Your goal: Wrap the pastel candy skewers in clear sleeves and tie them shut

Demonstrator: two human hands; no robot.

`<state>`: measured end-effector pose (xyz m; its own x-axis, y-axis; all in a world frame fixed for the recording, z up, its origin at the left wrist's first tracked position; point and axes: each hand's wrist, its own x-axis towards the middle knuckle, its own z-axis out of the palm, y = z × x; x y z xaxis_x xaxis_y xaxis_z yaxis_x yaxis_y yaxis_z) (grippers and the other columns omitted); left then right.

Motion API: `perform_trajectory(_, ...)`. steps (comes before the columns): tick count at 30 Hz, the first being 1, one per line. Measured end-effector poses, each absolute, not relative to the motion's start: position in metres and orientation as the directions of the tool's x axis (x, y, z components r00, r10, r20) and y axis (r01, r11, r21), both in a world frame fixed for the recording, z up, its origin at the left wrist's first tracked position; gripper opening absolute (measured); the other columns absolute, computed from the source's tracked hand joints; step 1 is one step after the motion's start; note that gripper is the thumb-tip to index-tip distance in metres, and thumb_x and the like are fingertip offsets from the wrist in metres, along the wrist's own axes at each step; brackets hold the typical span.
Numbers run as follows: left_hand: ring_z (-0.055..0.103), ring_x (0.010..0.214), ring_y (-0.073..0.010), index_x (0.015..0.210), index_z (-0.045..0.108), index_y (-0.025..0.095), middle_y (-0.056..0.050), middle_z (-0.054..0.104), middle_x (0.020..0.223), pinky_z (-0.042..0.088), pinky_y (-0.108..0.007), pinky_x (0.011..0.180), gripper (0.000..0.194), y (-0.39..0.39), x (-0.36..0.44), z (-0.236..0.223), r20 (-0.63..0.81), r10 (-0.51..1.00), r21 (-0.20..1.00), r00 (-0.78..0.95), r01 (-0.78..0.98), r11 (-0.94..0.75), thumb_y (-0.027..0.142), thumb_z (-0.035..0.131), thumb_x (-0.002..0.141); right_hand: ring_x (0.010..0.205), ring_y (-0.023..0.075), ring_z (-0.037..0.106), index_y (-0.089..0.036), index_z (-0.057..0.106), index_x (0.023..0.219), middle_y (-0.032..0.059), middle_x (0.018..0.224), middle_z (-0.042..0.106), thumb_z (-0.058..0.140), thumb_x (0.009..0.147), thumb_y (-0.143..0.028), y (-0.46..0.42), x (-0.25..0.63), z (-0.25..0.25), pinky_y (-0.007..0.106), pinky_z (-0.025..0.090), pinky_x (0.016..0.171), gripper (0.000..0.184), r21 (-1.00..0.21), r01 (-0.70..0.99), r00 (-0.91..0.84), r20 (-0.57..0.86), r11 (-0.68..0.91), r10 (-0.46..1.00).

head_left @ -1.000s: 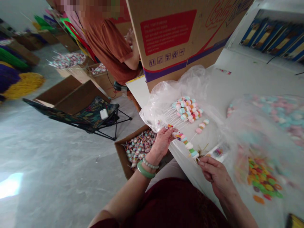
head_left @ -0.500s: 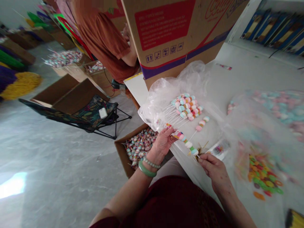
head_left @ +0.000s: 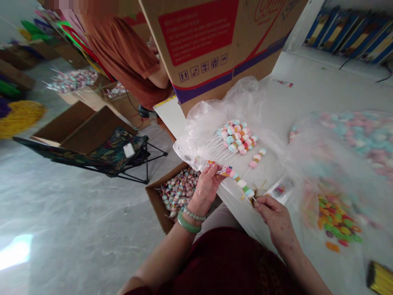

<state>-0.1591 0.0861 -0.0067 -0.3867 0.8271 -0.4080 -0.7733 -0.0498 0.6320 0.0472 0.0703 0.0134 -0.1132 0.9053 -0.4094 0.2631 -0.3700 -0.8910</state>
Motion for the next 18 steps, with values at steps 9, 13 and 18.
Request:
perform_trajectory(9,0.065,0.067,-0.0137,0.073,0.064,0.013,-0.002,0.066,0.072,0.056,-0.029,0.07,0.018,0.0869,-0.1606,-0.0103,-0.401,0.836,0.625,-0.375,-0.779,-0.05,0.028,0.073,0.076,0.057,0.0131,0.042,-0.019,0.068,0.068,-0.0026,0.057,0.051,0.066,0.071,-0.041,0.0678,0.047,0.0117,0.025,0.03,0.053,0.022,-0.907,0.278,-0.098,-0.353,-0.315,0.93)
perform_trajectory(13,0.065,0.066,-0.0143,0.075,0.063,0.014,-0.001,0.066,0.069,0.057,-0.03,0.07,0.012,0.0888,-0.1621,-0.0116,-0.472,0.794,0.577,-0.383,-0.815,-0.051,0.024,0.068,0.079,0.059,0.0144,0.044,-0.019,0.068,0.068,-0.0017,0.058,0.053,0.065,0.071,-0.042,0.0681,0.0462,0.0149,0.026,0.032,0.054,0.023,-0.913,0.271,-0.071,-0.336,-0.306,0.939)
perform_trajectory(18,0.066,0.066,-0.0144,0.076,0.062,0.015,-0.001,0.066,0.068,0.057,-0.032,0.073,0.009,0.091,-0.1625,-0.0098,-0.54,0.75,0.517,-0.381,-0.854,-0.061,0.019,0.063,0.083,0.061,0.0153,0.045,-0.019,0.068,0.067,-0.0015,0.059,0.053,0.066,0.069,-0.044,0.0687,0.0449,0.0203,0.027,0.033,0.057,0.025,-0.914,0.26,-0.046,-0.335,-0.312,0.941)
